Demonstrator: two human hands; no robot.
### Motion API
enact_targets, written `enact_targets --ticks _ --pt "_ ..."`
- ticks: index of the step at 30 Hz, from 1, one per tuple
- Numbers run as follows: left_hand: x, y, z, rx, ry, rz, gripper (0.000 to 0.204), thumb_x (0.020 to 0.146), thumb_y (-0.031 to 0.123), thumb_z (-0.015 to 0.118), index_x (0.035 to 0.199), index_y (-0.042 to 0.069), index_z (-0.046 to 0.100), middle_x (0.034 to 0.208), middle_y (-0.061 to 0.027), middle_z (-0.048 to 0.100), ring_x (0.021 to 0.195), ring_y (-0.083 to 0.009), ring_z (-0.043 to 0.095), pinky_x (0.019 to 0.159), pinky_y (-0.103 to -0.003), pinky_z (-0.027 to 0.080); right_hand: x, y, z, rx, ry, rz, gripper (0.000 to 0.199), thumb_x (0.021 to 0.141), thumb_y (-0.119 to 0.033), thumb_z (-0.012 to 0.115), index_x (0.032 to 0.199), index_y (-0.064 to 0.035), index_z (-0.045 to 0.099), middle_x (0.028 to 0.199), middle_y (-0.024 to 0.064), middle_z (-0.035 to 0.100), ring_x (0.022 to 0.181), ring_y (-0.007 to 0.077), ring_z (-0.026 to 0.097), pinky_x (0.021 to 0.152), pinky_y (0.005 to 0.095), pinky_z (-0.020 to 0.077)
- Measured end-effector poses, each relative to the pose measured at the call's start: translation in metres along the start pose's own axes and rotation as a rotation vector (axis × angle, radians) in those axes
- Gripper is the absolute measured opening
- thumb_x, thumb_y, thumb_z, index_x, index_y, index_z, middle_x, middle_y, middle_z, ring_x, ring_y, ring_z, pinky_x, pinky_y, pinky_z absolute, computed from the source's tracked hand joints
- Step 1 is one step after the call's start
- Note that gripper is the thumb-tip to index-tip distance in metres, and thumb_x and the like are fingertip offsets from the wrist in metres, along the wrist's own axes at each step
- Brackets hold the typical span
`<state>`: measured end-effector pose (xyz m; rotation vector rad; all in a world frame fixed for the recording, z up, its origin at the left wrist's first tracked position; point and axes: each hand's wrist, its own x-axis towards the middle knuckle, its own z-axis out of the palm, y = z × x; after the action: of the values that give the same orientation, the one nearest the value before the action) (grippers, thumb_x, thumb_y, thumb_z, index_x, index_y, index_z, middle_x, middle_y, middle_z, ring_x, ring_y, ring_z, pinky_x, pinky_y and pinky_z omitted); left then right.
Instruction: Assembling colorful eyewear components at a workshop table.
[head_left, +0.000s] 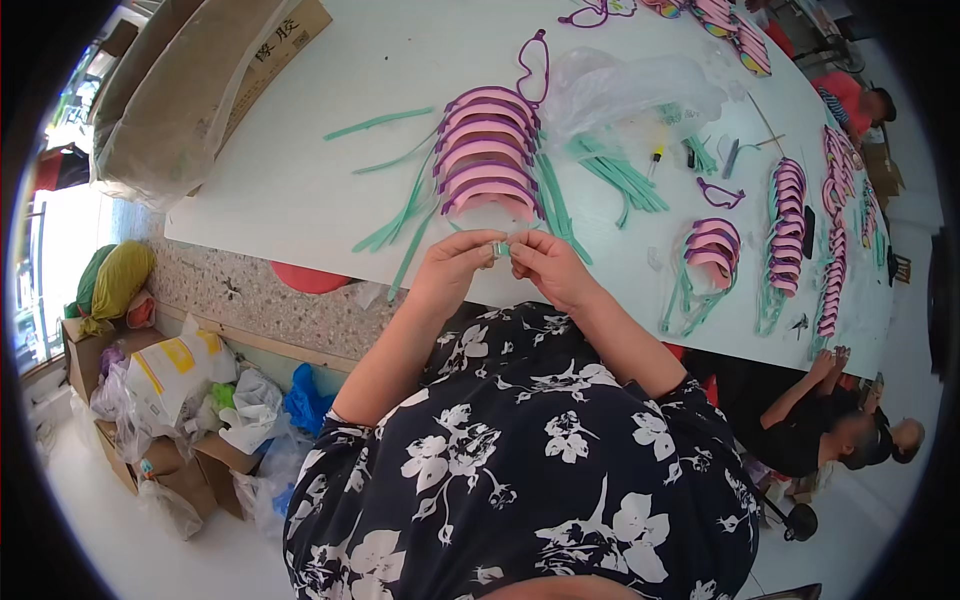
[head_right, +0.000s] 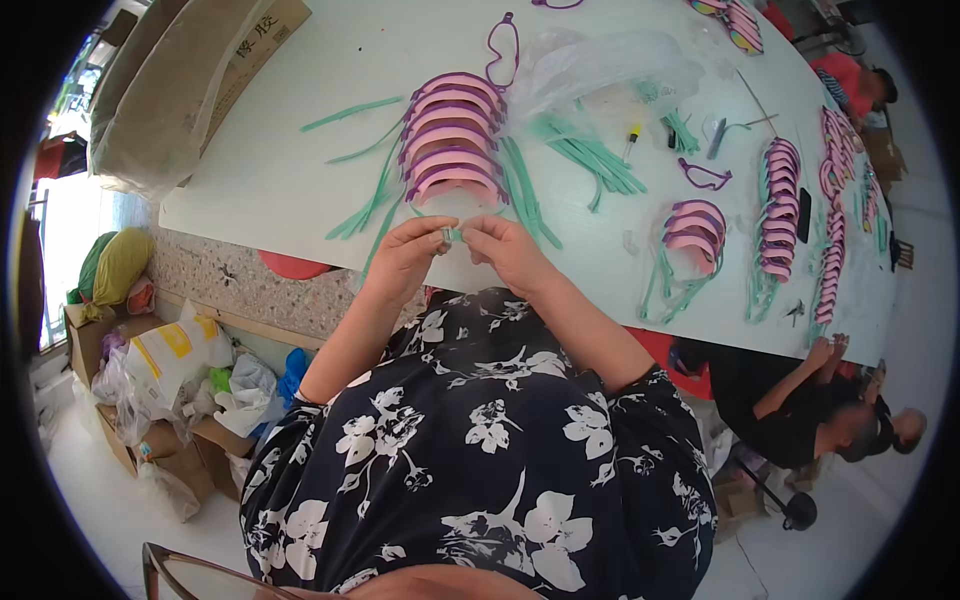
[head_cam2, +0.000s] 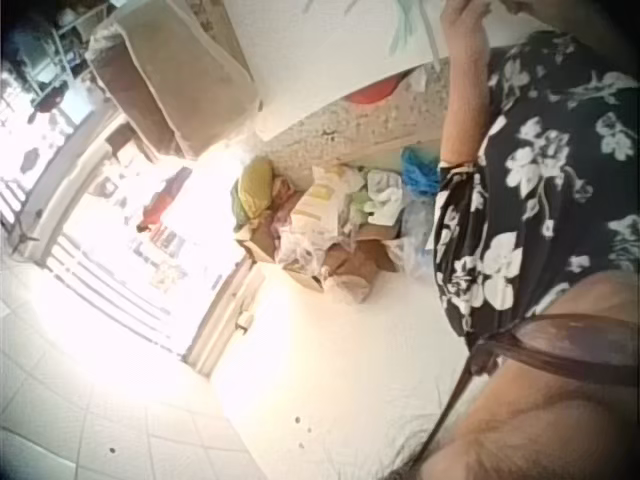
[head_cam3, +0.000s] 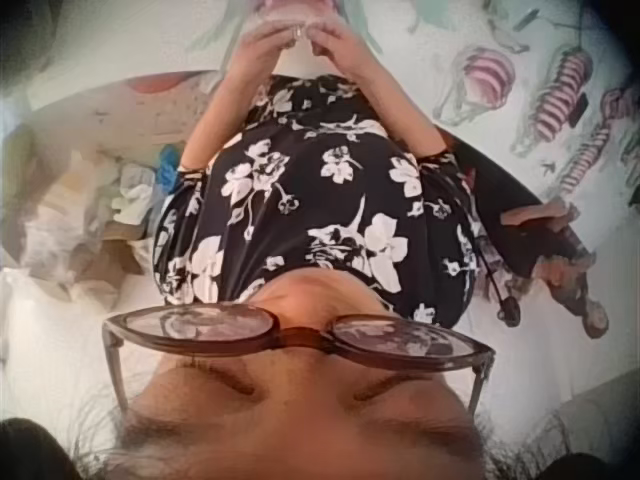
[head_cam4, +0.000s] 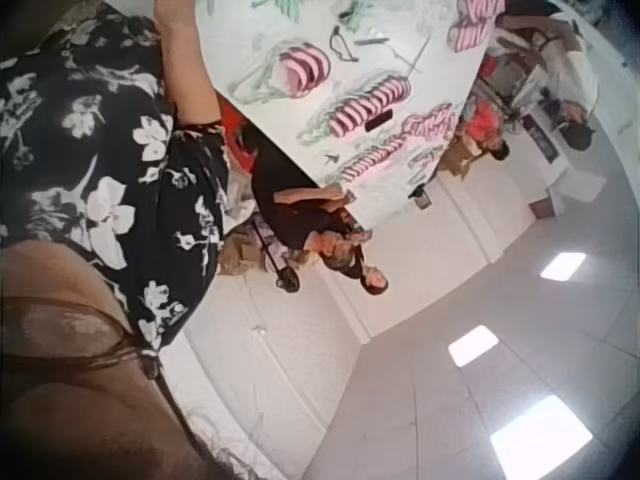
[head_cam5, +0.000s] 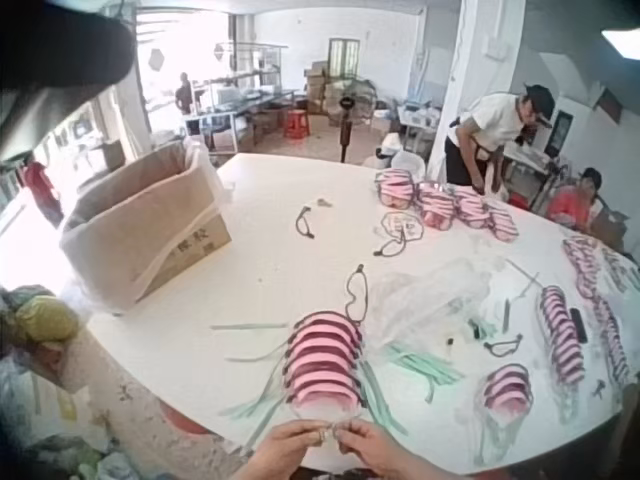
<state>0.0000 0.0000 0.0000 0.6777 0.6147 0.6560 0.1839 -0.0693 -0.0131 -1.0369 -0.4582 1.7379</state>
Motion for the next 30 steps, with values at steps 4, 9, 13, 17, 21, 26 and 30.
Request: enact_targets --ticks 4,9,13,17,21,26,30 --pt "0.004 0.002 -0.002 -0.18 -0.033 -0.016 0.025 0.088 0.001 0.059 0.112 -0.004 0.065 0.097 -0.0066 0.065 0.082 -0.0141 0.055 0.078 -0.028 0.042 0.002 -0.001 0.001 0.057 -0.008 -0.006 0.014 0.093 -0.014 0.061 0.102 -0.0035 0.061 0.084 -0.0008 0.057 0.073 0.0088 0.052 0.068 0.0226 0.042" --pt "0.005 -0.002 -0.003 -0.207 -0.058 -0.045 0.025 0.088 0.002 0.059 0.112 -0.004 0.065 0.096 -0.0069 0.065 0.082 -0.014 0.055 0.078 -0.027 0.042 0.0 -0.001 0.002 0.067 0.001 0.006 0.014 0.092 -0.014 0.061 0.101 -0.0036 0.061 0.083 -0.0009 0.057 0.073 0.0086 0.051 0.068 0.0223 0.0419" --pt "0.004 -0.003 -0.004 -0.18 -0.049 -0.06 0.025 0.087 0.001 0.059 0.111 -0.003 0.065 0.097 -0.0067 0.066 0.082 -0.0138 0.055 0.078 -0.027 0.042 0.001 -0.001 0.007 0.048 0.002 0.017 0.013 0.093 -0.014 0.061 0.101 -0.004 0.062 0.083 -0.0015 0.056 0.073 0.0079 0.051 0.067 0.0218 0.0416" --pt "0.002 -0.006 -0.004 -0.008 -0.019 -0.038 0.024 0.088 0.001 0.06 0.111 -0.002 0.065 0.099 -0.0062 0.066 0.087 -0.0127 0.056 0.082 -0.028 0.043 0.001 -0.002 0.011 -0.008 0.02 -0.016 0.013 0.093 -0.014 0.06 0.101 -0.0041 0.062 0.082 -0.0022 0.056 0.072 0.0069 0.05 0.066 0.0211 0.0407" --pt "0.0 -0.002 0.005 0.25 0.012 0.012 0.022 0.089 0.004 0.06 0.11 -0.001 0.064 0.101 -0.0057 0.065 0.094 -0.012 0.057 0.086 -0.029 0.045 -0.001 0.002 0.008 -0.099 0.067 -0.037 0.014 0.093 -0.016 0.06 0.101 -0.0051 0.062 0.081 -0.0012 0.056 0.07 0.0068 0.049 0.065 0.0216 0.0408" --pt "-0.001 -0.015 -0.001 0.416 0.091 0.073 0.019 0.091 0.005 0.059 0.108 -0.001 0.063 0.1 -0.0052 0.064 0.095 -0.0126 0.058 0.083 -0.029 0.047 -0.014 -0.018 0.035 -1.006 0.331 -0.44 0.016 0.091 -0.022 0.061 0.092 -0.0059 0.061 0.073 0.0047 0.056 0.06 0.0156 0.052 0.057 0.0286 0.0425" --pt "-0.003 -0.011 0.005 0.719 0.009 0.175 0.02 0.09 0.007 0.06 0.109 0.001 0.063 0.098 -0.0074 0.062 0.089 -0.016 0.06 0.081 -0.028 0.047 -0.016 -0.017 0.029 -1.25 0.229 -0.493 0.022 0.09 -0.023 0.061 0.078 -0.0051 0.058 0.067 0.0105 0.055 0.058 0.0266 0.055 0.053 0.0363 0.0428"
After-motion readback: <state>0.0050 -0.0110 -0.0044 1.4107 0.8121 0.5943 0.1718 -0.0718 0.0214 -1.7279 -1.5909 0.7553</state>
